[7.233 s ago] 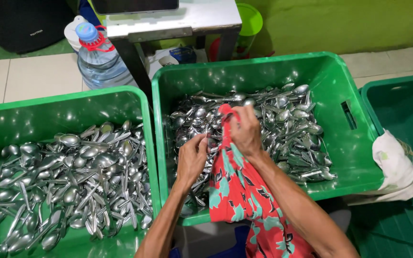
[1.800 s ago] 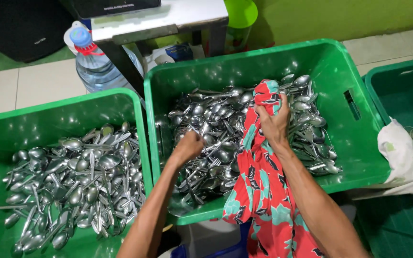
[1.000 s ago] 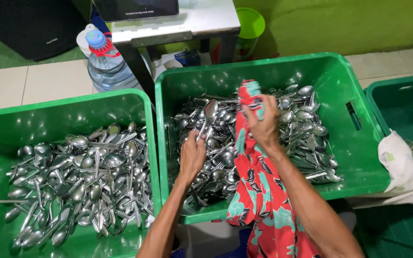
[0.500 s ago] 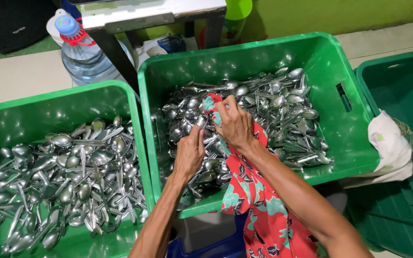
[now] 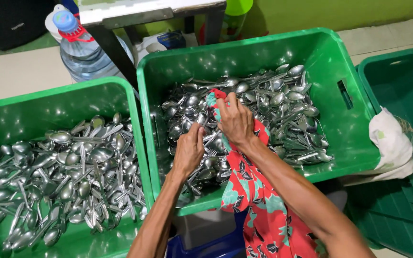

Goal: Polishing metal spoons using a cloth and moving them between crates.

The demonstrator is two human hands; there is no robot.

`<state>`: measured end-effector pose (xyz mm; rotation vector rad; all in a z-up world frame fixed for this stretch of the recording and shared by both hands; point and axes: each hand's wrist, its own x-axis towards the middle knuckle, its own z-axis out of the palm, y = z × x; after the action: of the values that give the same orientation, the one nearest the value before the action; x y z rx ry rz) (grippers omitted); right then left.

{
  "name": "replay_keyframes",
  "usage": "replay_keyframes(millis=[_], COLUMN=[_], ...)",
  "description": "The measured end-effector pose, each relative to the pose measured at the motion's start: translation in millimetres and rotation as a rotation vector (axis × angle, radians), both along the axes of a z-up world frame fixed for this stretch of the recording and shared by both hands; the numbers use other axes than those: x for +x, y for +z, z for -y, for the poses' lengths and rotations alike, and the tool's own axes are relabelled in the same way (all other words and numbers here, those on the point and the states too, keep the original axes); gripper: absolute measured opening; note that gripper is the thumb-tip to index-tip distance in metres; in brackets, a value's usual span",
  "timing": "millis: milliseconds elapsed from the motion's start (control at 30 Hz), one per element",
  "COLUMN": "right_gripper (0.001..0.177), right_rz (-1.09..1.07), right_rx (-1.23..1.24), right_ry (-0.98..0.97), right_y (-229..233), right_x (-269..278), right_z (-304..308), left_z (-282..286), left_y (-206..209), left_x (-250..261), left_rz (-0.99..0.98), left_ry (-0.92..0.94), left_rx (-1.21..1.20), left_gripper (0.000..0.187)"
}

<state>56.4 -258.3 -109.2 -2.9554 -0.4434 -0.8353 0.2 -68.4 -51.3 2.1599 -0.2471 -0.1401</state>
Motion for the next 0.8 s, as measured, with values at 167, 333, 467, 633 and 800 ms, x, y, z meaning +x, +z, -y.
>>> replay_keyframes(millis=[167, 333, 467, 633, 800], right_gripper=[0.031, 0.029, 0.036, 0.054, 0.036], right_rz=[-0.169, -0.230, -0.120, -0.044, -0.208], right_rx=[0.355, 0.669, 0.641, 0.305, 0.625], right_ry=[-0.137, -0.180, -0.009, 0.281, 0.185], right_y=[7, 3, 30, 19, 30], right_x=[7, 6, -7, -14, -14], right_z=[9, 28, 8, -7, -3], left_z=[-1, -6, -7, -3, -5], left_y=[-5, -3, -19, -11, -8], left_x=[-2, 0, 3, 1, 0], left_rz=[-0.080, -0.169, -0.229, -0.186, -0.083], left_ry=[0.074, 0.209, 0.187, 0.122, -0.006], left_rx=[-0.056, -0.165, -0.254, -0.254, -0.100], left_gripper=[0.032, 0.032, 0.026, 0.027, 0.023])
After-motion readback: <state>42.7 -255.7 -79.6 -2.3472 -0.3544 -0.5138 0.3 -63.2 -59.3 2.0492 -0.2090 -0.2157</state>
